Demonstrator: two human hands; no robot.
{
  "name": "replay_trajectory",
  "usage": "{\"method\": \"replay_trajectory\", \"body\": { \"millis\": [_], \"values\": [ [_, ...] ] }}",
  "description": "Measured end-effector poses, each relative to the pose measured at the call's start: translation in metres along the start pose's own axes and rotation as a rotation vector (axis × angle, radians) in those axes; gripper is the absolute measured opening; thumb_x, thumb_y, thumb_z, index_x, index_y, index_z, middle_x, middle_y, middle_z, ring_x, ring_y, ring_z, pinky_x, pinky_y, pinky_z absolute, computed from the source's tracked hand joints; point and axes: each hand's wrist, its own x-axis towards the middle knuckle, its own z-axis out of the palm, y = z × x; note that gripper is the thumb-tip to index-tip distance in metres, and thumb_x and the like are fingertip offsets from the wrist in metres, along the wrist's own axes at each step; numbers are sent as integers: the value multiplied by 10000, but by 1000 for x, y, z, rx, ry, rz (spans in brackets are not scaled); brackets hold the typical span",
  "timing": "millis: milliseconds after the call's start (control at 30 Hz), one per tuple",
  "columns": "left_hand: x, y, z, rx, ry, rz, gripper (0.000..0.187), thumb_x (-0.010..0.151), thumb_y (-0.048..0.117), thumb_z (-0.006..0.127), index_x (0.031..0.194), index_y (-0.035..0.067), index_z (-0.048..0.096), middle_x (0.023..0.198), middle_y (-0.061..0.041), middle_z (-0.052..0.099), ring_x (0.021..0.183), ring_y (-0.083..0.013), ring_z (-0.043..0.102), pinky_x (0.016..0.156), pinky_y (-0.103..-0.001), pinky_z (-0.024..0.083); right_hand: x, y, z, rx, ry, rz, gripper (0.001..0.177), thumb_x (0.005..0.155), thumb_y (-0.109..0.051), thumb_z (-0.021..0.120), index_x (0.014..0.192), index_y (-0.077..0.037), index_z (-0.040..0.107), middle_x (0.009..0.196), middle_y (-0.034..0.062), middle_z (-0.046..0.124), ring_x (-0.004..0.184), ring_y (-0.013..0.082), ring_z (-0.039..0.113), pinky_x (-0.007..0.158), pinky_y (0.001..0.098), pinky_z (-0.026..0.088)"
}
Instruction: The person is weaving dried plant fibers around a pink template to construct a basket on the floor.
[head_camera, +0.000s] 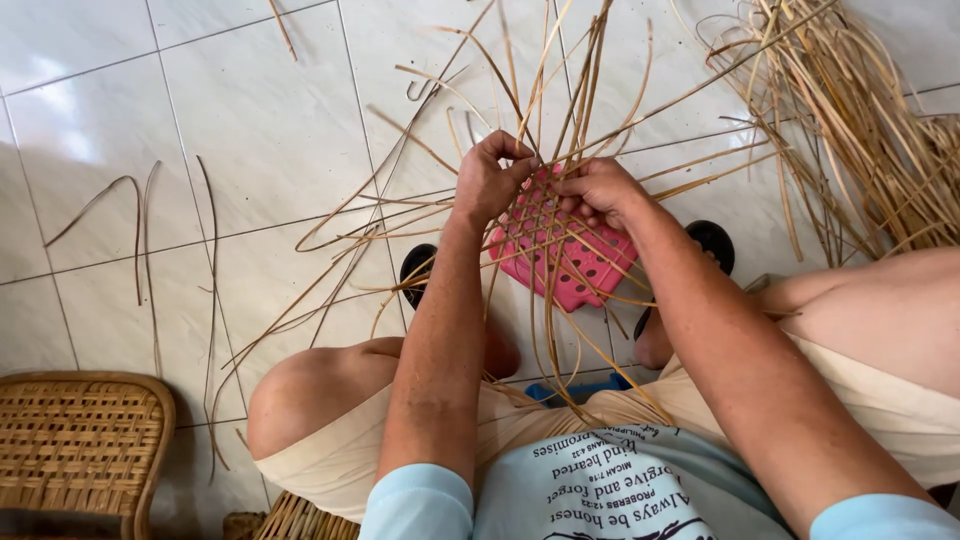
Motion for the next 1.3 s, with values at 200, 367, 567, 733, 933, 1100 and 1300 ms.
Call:
{"method": "replay_trajectory", "body": {
  "millis": [200, 367, 567, 733, 933, 1100, 1300],
  "values": [
    [-6, 26, 9, 364, -24, 2, 150, 796, 221, 835, 906, 268, 745, 773, 105, 756, 778, -84, 712, 789, -278, 560, 5, 0, 4, 17, 47, -26, 159, 847, -180, 812, 863, -89, 683, 631, 118, 710, 334, 95, 527, 263, 270, 448],
    [-9, 14, 16, 237, -13, 4, 168, 793, 117, 838, 921, 161, 738, 756, -3, 742, 732, -129, 711, 706, -271, 569, 2, 0, 7, 47, 53, -45, 160, 819, -186, 816, 838, -84, 694, 614, 121, 696, 336, 110, 519, 258, 281, 470],
    [-13, 15, 17, 296, 0, 30, 179, 788, 92, 830, 918, 153, 724, 738, 4, 706, 725, -120, 680, 686, -258, 548, 5, 5, 10, 69, 50, -28, 130, 813, -178, 792, 828, -97, 692, 602, 113, 685, 329, 108, 516, 257, 287, 485],
    [-13, 10, 16, 345, 11, 58, 183, 786, 115, 840, 913, 153, 714, 728, -28, 701, 725, -177, 701, 697, -305, 570, 11, 7, 13, 68, 65, -6, 165, 783, -180, 797, 836, -77, 680, 589, 113, 655, 345, 128, 520, 287, 326, 520],
    [-18, 5, 21, 459, -6, 69, 170, 781, 155, 839, 882, 185, 706, 736, -18, 701, 786, -218, 721, 751, -359, 579, 6, 3, 8, 69, 74, 44, 220, 773, -232, 792, 871, -73, 674, 597, 108, 636, 379, 153, 559, 337, 371, 575],
    [-22, 6, 18, 419, 1, 43, 166, 780, 132, 826, 882, 207, 718, 727, 6, 718, 773, -168, 743, 752, -326, 581, 1, 0, 10, 89, 60, 66, 224, 796, -250, 771, 905, -80, 672, 604, 100, 623, 387, 160, 577, 363, 388, 597],
    [-22, 2, 14, 186, 5, -33, 148, 835, 97, 795, 951, 185, 765, 750, 34, 728, 741, -77, 683, 730, -237, 553, -3, 2, 10, 118, 54, 11, 245, 845, -319, 792, 934, -119, 683, 604, 111, 631, 366, 163, 572, 365, 393, 600]
  ]
}}
